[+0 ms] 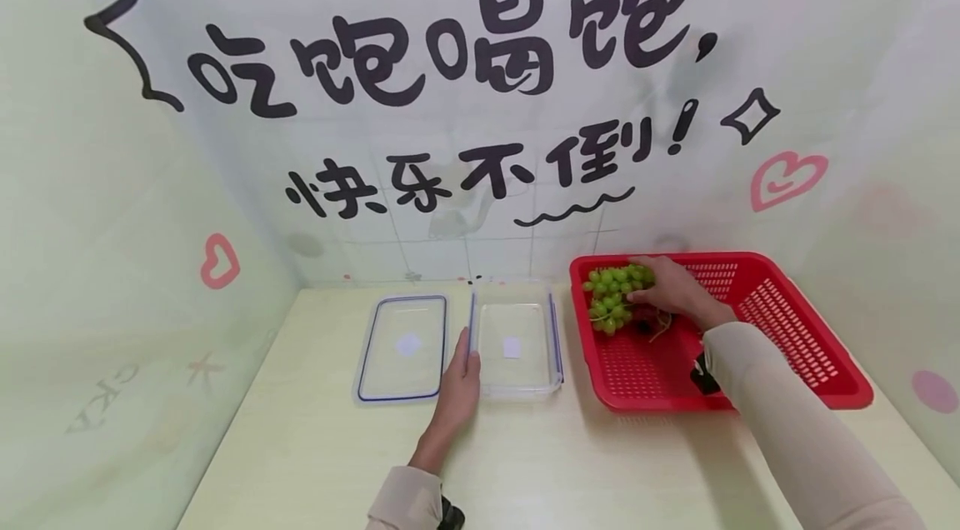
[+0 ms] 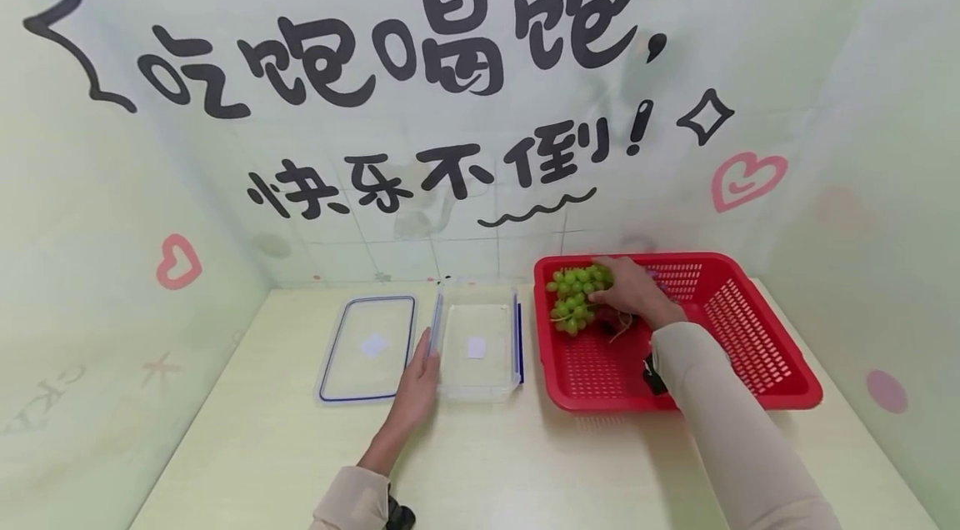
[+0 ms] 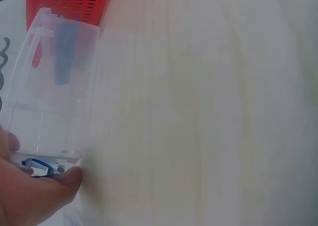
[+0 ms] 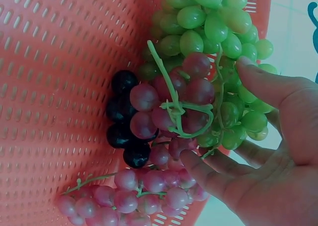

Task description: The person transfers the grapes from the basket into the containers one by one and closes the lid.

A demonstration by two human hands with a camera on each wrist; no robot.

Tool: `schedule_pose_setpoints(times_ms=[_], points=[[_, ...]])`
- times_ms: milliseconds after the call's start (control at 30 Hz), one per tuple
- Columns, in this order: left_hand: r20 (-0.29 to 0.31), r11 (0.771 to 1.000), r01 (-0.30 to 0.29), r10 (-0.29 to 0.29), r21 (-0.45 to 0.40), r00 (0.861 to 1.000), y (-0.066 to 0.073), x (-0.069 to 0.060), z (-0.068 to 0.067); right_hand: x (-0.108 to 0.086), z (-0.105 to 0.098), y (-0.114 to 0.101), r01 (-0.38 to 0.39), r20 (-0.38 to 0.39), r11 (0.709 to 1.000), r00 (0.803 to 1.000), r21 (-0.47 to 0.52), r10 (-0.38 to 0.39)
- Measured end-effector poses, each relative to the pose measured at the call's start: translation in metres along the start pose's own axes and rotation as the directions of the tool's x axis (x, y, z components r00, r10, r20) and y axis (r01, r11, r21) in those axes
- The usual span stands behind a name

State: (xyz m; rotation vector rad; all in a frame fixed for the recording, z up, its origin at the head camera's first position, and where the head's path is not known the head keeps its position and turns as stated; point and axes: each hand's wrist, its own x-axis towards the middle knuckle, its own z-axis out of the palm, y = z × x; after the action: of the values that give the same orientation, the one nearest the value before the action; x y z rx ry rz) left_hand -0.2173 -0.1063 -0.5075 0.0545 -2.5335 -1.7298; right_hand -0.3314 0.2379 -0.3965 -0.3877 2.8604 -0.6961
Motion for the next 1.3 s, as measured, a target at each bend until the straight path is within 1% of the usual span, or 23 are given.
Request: schedule_pose_setpoints(times_ms=[167, 367, 500, 700, 933, 1000, 1133, 1300], points=[[0.020, 1.000, -0.006, 0.006, -0.014, 1.000, 0.000, 0.000, 0.000, 0.003, 0.002, 0.002, -0.002, -0.018, 1.000, 1.000, -0.023, 0.002], [0.010, 1.000, 0.007, -0.007, -0.015, 1.000, -0.001, -0.001, 0.002, 0.004, 0.004, 0.005, -0.012, -0.026, 0.999, 1.000, -0.049, 0.010], [0.015, 1.000, 0.005, -0.005, -0.012, 1.000, 0.000, -0.001, 0.002, 0.004, 0.005, 0.005, -0.035, -0.034, 0.998, 0.999, -0.045, 0.033], [0.022, 1.000, -0.005, 0.006, -0.016, 1.000, 0.000, -0.002, 0.001, 0.004, 0.005, 0.006, -0.047, -0.056, 0.998, 0.997, -0.043, 0.044], [0.010, 1.000, 0.000, 0.000, -0.023, 1.000, -0.001, -0.002, 0.002, 0.001, 0.003, 0.009, -0.014, -0.106, 0.999, 0.994, -0.044, 0.009], [0.009, 1.000, -0.003, 0.003, -0.024, 1.000, -0.001, -0.002, 0.003, 0.000, 0.002, 0.010, -0.020, -0.105, 0.999, 0.994, -0.033, 0.017], [0.012, 0.999, -0.005, 0.006, -0.035, 1.000, -0.001, -0.003, 0.003, -0.003, -0.003, 0.009, -0.009, -0.116, 1.000, 0.993, -0.016, 0.008], [0.014, 0.999, -0.005, 0.005, -0.039, 1.000, 0.000, -0.002, 0.002, -0.005, -0.007, 0.008, 0.010, -0.162, 1.000, 0.987, 0.000, -0.009]])
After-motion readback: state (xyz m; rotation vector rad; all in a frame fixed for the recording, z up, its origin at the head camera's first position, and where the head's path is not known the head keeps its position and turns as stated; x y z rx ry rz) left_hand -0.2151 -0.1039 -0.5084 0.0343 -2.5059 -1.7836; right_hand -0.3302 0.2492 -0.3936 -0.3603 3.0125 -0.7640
